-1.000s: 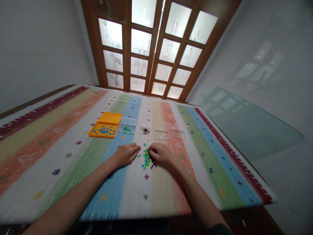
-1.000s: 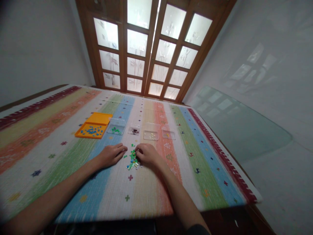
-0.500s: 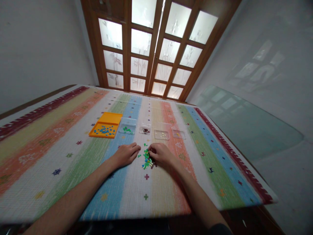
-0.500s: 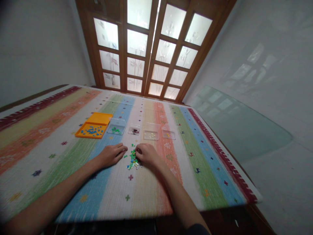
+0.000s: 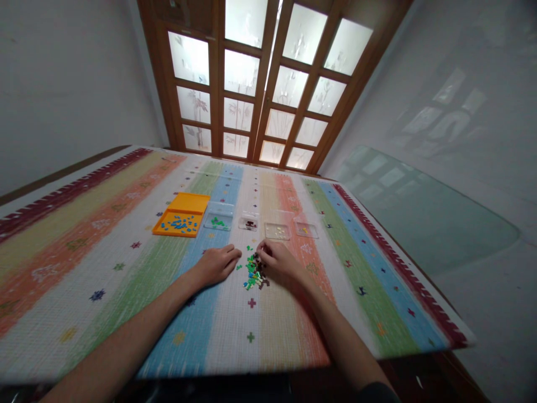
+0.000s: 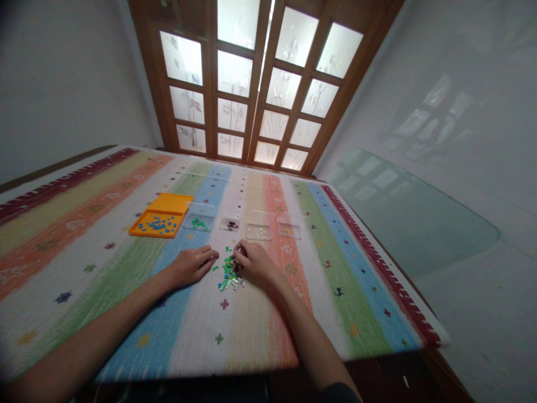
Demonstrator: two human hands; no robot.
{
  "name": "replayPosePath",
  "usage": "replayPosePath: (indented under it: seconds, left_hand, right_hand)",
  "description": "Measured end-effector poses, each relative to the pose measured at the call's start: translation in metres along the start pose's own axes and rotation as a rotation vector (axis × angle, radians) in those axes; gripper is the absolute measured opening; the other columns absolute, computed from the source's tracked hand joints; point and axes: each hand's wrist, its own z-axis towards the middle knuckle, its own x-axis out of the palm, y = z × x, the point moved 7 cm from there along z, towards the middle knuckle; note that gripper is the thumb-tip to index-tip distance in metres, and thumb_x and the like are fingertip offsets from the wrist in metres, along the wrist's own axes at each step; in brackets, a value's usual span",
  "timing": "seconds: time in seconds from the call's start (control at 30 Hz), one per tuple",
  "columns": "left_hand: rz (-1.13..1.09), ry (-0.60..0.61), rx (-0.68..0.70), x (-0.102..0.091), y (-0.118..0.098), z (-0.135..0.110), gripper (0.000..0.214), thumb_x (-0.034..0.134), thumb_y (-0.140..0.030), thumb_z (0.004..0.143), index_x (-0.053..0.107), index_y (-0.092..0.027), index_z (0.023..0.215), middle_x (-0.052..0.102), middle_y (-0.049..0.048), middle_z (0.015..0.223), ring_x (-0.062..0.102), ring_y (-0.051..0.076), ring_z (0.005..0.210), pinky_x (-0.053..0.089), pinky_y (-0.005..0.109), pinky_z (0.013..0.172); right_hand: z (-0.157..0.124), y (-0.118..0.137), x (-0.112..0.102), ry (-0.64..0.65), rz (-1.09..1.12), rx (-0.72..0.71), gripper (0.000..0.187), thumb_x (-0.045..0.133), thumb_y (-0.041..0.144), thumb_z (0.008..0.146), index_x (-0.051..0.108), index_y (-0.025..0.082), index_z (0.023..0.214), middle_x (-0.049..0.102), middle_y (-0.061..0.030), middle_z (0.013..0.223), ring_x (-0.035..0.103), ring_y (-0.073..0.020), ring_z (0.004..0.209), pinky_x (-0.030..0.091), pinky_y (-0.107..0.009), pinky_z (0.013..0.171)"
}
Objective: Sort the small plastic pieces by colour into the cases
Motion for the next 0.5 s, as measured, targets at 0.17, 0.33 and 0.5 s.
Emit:
replayPosePath:
  seconds: [0.17, 0.33, 0.5]
  left_hand:
    - [-0.005, 0.020, 0.001, 0.001, 0.000, 0.001, 0.024, 0.039, -0.026, 0.103, 0.062, -0.021, 0.107, 0.067, 0.0047, 0.099, 0.066, 0.017, 0.081, 0.047, 0.026, 0.069]
    - [-0.006, 0.019, -0.006, 0.001, 0.000, 0.000, 0.023, 0.040, -0.026, 0.103, 0.062, -0.021, 0.107, 0.067, 0.0044, 0.099, 0.066, 0.017, 0.081, 0.047, 0.026, 0.069]
    - [-0.010, 0.016, -0.002, -0.001, 0.000, 0.001, 0.023, 0.040, -0.026, 0.103, 0.062, -0.020, 0.107, 0.067, 0.0045, 0.100, 0.067, 0.018, 0.082, 0.048, 0.027, 0.070]
  right_hand:
    - [0.003, -0.032, -0.037, -0.220, 0.129, 0.032, 0.022, 0.048, 0.038, 0.093, 0.059, 0.019, 0.089, 0.063, -0.0014, 0.075, 0.057, -0.0167, 0.067, 0.041, -0.026, 0.063]
    - [-0.010, -0.074, -0.084, -0.527, -0.047, 0.204, 0.027, 0.045, 0.042, 0.090, 0.059, 0.019, 0.090, 0.066, -0.0058, 0.074, 0.058, -0.0205, 0.064, 0.039, -0.029, 0.064]
    - [-0.025, -0.110, -0.105, -0.625, -0.199, 0.395, 0.031, 0.042, 0.039, 0.088, 0.063, 0.016, 0.093, 0.071, -0.0131, 0.080, 0.062, -0.0246, 0.072, 0.040, -0.031, 0.068]
